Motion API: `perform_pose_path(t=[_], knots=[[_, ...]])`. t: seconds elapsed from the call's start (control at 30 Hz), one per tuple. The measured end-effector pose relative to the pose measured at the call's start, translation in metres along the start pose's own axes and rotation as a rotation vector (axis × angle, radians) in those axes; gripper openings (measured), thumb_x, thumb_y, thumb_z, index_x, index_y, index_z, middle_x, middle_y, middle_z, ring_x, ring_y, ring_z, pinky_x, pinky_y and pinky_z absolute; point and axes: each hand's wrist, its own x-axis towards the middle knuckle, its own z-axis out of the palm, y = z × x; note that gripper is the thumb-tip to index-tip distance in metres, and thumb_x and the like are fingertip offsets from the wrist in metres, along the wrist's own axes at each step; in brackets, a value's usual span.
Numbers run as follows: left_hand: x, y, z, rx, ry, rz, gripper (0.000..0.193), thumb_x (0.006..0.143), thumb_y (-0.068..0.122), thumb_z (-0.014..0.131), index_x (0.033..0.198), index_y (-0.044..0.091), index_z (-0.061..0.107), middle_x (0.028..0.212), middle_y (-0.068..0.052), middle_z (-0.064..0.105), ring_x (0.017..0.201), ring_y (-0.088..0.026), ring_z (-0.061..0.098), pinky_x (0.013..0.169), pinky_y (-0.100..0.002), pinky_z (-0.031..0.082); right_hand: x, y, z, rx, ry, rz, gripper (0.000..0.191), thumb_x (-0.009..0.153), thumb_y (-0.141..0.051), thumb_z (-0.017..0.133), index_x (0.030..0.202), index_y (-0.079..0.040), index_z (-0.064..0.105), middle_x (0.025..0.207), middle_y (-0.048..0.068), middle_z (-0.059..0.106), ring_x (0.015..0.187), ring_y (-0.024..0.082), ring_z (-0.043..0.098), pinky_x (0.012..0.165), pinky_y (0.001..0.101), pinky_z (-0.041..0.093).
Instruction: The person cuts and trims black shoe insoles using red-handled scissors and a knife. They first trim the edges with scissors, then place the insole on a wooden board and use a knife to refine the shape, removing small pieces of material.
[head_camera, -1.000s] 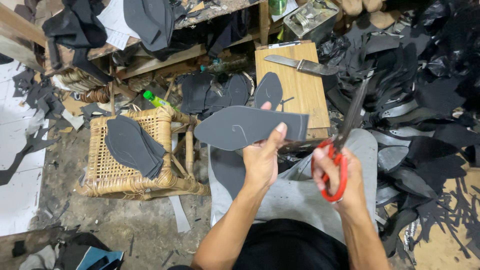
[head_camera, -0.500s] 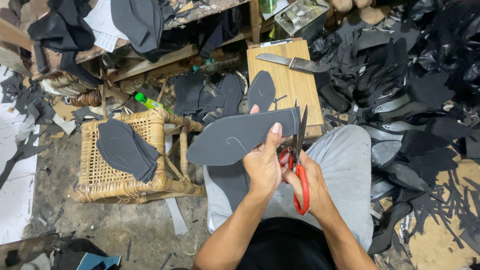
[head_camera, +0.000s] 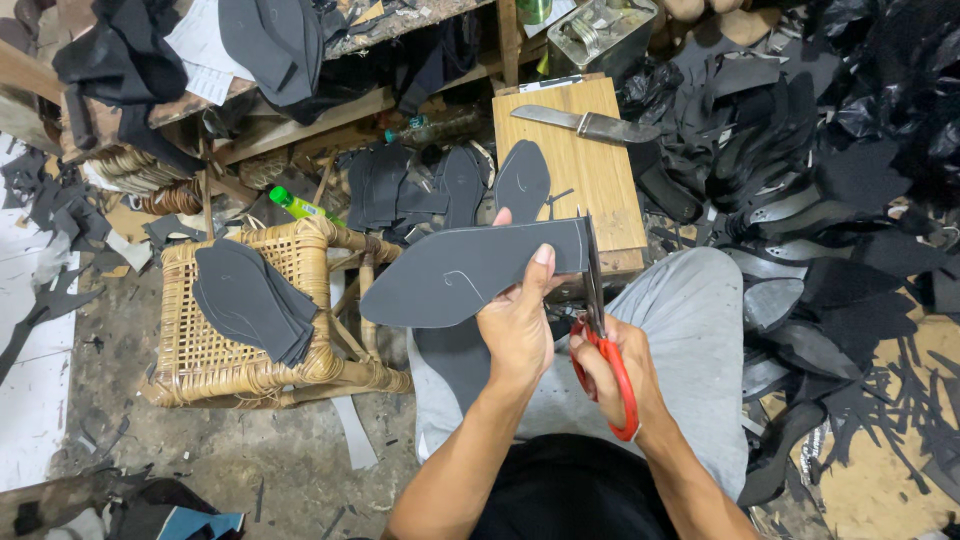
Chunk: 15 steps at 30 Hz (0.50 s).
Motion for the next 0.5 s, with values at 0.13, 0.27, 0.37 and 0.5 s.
perform_pose_path(t=[0.13, 0.27, 0.37, 0.5], knots=[[-0.004, 0.002, 0.0, 0.046, -0.013, -0.028, 0.066, 0.098, -0.003, 0.065, 0.158, -0.006, 0.036, 0.112, -0.008, 0.064, 0.095, -0.01, 0.066, 0.083, -0.029, 0.062, 0.001, -0.004, 0.001, -0.035, 0.009, -0.05, 0.018, 0.093, -0.017, 0.058, 0.083, -0.002, 0.058, 0.057, 0.003, 0.054, 0.045, 0.009, 0.048, 0.041, 0.0269, 0.039], [-0.01, 0.004, 0.002, 0.087, -0.013, -0.053, 0.064, 0.095, -0.004, 0.067, 0.153, -0.008, 0.039, 0.117, -0.009, 0.064, 0.097, -0.01, 0.065, 0.082, -0.028, 0.062, 0.005, -0.01, 0.001, -0.054, 0.006, -0.173, 0.018, 0.096, -0.018, 0.056, 0.085, -0.004, 0.058, 0.061, 0.002, 0.057, 0.05, 0.008, 0.052, 0.046, 0.0246, 0.043], [-0.007, 0.005, 0.0, 0.086, -0.033, -0.052, 0.064, 0.093, -0.005, 0.068, 0.152, -0.008, 0.041, 0.121, -0.009, 0.064, 0.097, -0.011, 0.065, 0.081, -0.028, 0.061, 0.004, -0.011, -0.001, -0.017, 0.036, -0.023, 0.021, 0.093, -0.018, 0.057, 0.079, -0.003, 0.058, 0.056, 0.004, 0.056, 0.042, 0.012, 0.049, 0.04, 0.0281, 0.04], [-0.003, 0.006, -0.003, 0.108, -0.076, -0.047, 0.064, 0.099, -0.007, 0.071, 0.157, -0.008, 0.043, 0.117, -0.011, 0.06, 0.099, -0.011, 0.062, 0.089, -0.025, 0.058, 0.003, -0.008, -0.002, -0.019, 0.059, 0.06, 0.026, 0.094, -0.021, 0.059, 0.076, -0.002, 0.058, 0.052, 0.005, 0.055, 0.04, 0.013, 0.05, 0.039, 0.0294, 0.04]])
